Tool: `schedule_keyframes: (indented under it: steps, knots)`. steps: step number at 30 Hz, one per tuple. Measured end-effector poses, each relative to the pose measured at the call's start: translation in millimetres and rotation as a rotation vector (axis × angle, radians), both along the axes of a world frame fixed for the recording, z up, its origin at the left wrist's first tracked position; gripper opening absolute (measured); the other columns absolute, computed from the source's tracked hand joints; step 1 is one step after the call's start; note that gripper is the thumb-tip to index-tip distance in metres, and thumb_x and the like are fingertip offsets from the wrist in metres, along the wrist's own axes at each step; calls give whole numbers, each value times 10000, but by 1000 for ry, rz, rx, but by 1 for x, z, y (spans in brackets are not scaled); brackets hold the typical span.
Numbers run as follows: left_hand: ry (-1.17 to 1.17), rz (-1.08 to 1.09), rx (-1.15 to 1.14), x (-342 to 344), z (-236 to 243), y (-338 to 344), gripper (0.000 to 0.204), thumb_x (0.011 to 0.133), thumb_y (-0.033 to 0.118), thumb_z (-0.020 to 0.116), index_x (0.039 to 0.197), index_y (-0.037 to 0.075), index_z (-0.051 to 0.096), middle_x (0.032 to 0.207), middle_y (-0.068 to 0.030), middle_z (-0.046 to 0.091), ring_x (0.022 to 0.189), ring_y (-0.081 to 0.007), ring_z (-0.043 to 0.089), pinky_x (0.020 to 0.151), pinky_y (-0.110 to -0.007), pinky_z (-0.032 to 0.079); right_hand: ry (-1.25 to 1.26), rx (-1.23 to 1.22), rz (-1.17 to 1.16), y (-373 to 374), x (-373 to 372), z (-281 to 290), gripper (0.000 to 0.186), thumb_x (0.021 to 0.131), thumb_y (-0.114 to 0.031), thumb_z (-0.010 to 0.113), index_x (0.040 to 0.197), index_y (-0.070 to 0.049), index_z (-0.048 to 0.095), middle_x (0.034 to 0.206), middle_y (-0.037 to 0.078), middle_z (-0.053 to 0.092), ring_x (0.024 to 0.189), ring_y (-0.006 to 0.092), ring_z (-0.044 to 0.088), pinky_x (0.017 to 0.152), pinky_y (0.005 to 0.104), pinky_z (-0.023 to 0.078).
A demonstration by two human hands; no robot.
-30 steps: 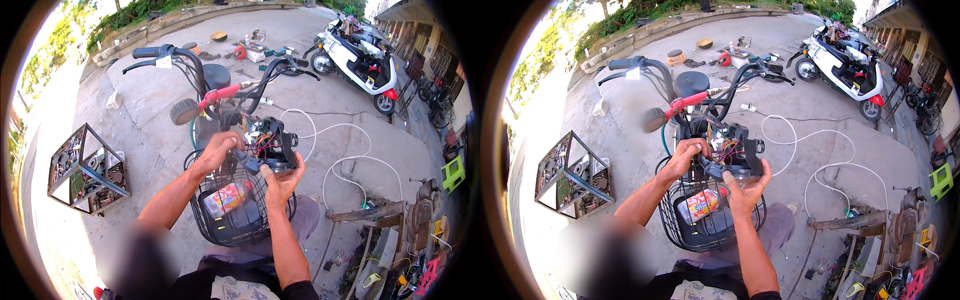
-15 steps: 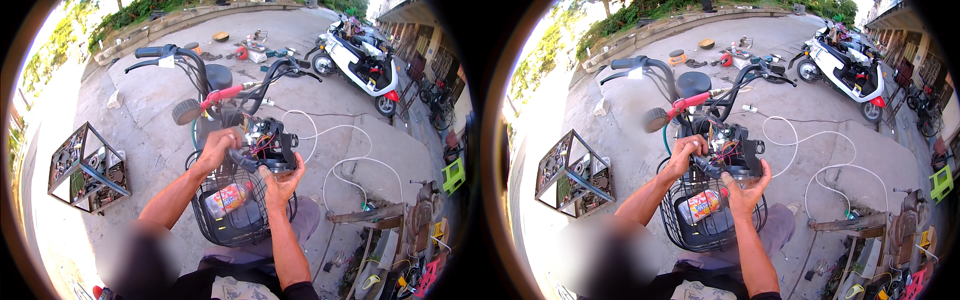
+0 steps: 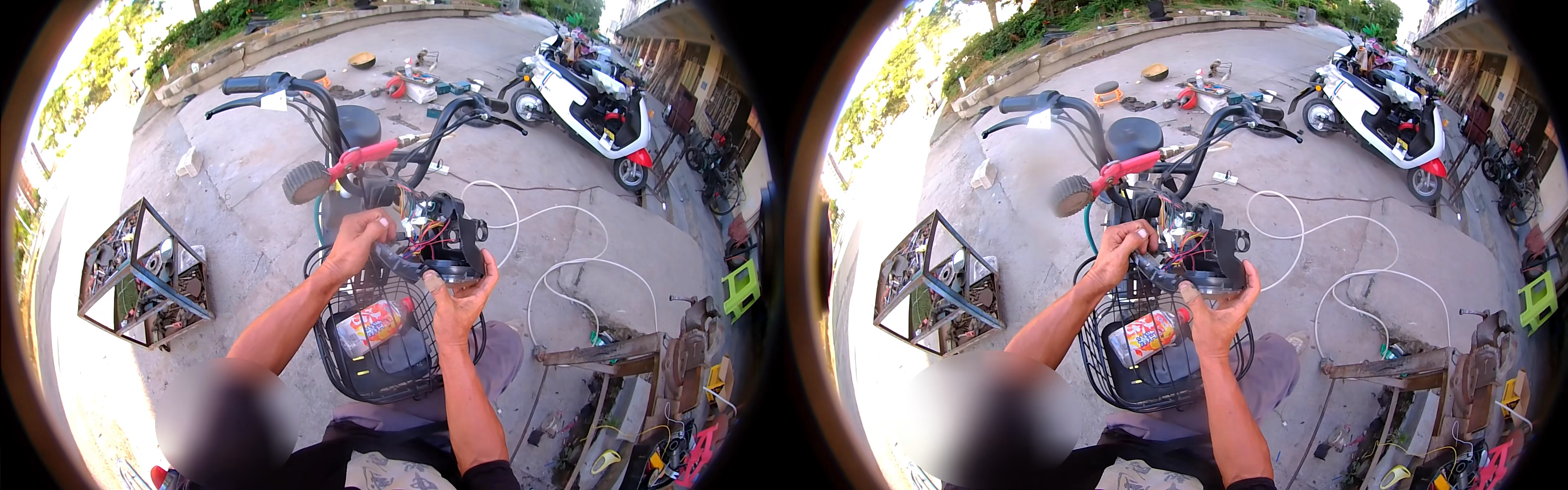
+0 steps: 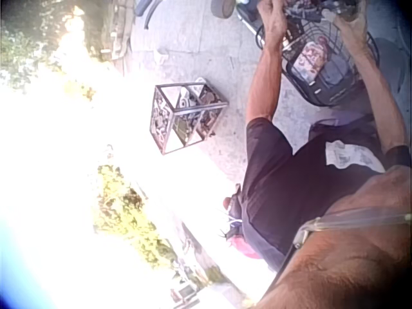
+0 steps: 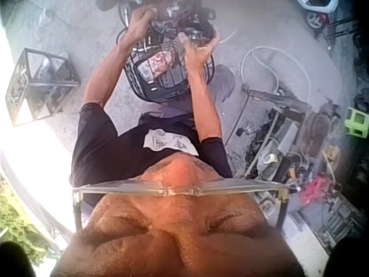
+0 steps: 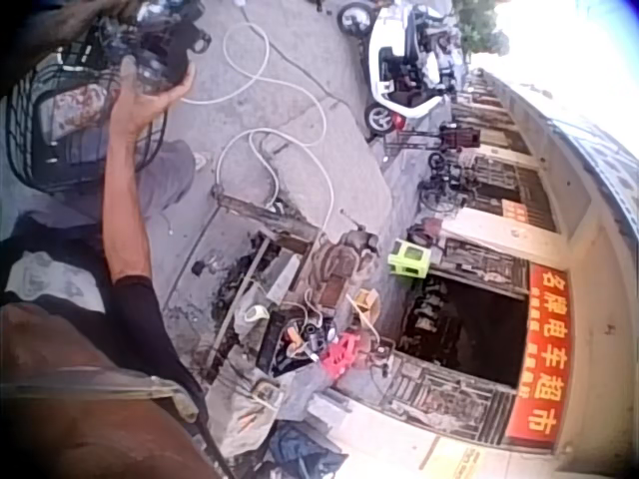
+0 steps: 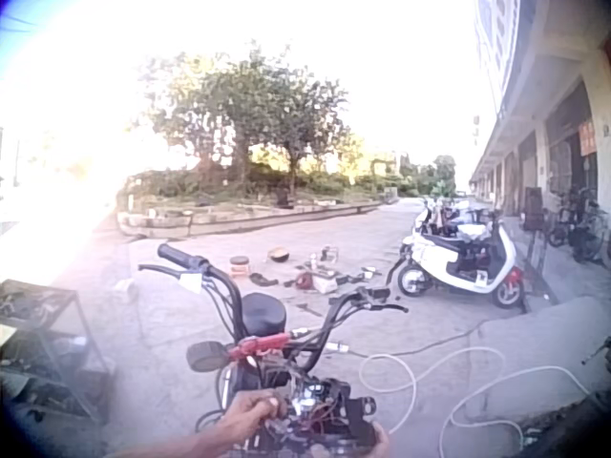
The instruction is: The person holds the disassembled handlebar control unit of an electric scooter and manipulates the internal wiring and components. They repeatedly open and close the plastic housing, adjust the wires, and inspect the internal parts throughout the clip.
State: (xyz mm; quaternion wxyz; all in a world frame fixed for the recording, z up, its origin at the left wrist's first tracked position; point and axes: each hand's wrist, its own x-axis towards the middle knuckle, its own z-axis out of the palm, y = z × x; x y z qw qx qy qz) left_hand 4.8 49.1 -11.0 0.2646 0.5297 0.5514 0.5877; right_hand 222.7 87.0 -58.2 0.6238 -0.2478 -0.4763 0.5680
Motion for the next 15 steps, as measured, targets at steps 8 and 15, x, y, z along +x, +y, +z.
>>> schedule_keyframes:
  steps: [8,15]
  knots:
    - [8,-3,-11,-1,-2,0,328,1018,212,547,760,11,577,907,-79,693,824,-138,535,789,-326,450,8,-10,9,0,-1,0,1080,746,-37,990,1610,-73,343,1509,122,485,1380,243,551,1188,396,469]
    - [2,-5,-28,-1,-1,0,321,1015,209,544,768,8,586,910,-77,699,821,-137,537,787,-327,454,36,-21,20,0,-1,-1,1080,749,-65,1002,1609,-80,349,1516,108,482,1389,237,542,1193,392,462]
